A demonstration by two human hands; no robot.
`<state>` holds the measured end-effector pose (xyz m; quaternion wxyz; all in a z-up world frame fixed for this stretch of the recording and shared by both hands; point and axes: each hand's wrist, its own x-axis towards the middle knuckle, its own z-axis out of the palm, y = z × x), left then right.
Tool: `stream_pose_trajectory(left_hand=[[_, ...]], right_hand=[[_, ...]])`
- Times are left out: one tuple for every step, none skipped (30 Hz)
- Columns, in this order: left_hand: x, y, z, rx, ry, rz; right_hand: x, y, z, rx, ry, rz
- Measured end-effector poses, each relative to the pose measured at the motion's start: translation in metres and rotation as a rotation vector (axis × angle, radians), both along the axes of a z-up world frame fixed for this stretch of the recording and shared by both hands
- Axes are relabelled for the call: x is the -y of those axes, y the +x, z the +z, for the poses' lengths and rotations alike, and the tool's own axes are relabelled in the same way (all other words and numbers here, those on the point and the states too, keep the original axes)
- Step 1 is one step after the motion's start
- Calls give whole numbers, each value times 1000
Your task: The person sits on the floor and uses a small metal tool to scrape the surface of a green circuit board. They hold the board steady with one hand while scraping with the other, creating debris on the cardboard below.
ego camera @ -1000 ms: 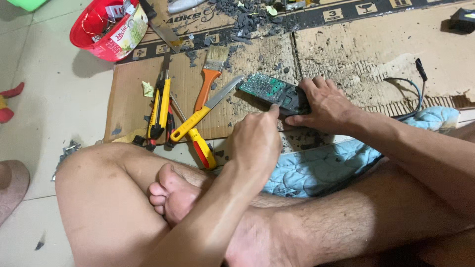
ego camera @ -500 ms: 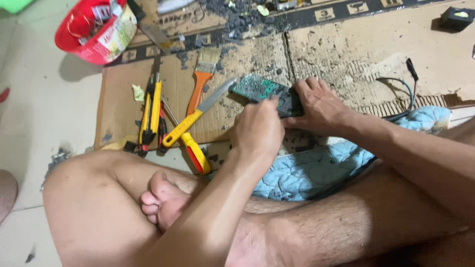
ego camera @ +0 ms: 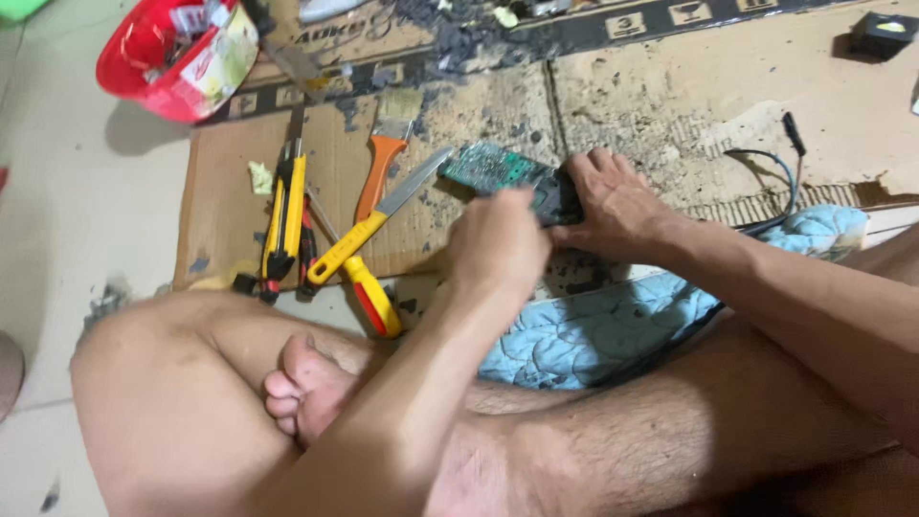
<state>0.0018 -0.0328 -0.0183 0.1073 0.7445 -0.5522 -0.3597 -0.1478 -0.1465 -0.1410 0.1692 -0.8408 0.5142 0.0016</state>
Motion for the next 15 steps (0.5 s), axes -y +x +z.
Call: stream_pose_trajectory(left_hand=[[-7,4,14,3,-4,-11],[-18,10,25,-2,-2,12],[-30,16,36,-7,0,35],[-22,20,27,-2,8,39],[-16,25,19,6,48,30],[-9,29,11,6,78,33],[-8,31,11,4,74,50],[-4,29,11,0,80,59],[0,27,11,-4,85,69],[1,24,15,-5,80,66],[3,20,19,-7,79,66],[2,18,22,-8,83,71],[-5,19,25,-10,82,74],[-11,19,29,-27,97,74],[-16,19,32,-44,112,74]], right_hand=[[-4,1,13,3,-4,-11],[-10,4,23,24,37,-18],[-18,8,32,46,77,-25],[-18,6,28,51,85,-21],[-18,6,24,59,67,-21],[-15,5,23,60,37,-9],[-14,8,21,59,34,8],[-14,7,19,51,33,-6],[-13,4,18,44,32,-19],[-11,3,16,42,27,-22],[-8,2,14,35,17,-14],[-8,3,11,28,12,0],[-11,4,14,27,11,3],[-12,5,18,35,23,-9],[-14,6,22,43,36,-20]])
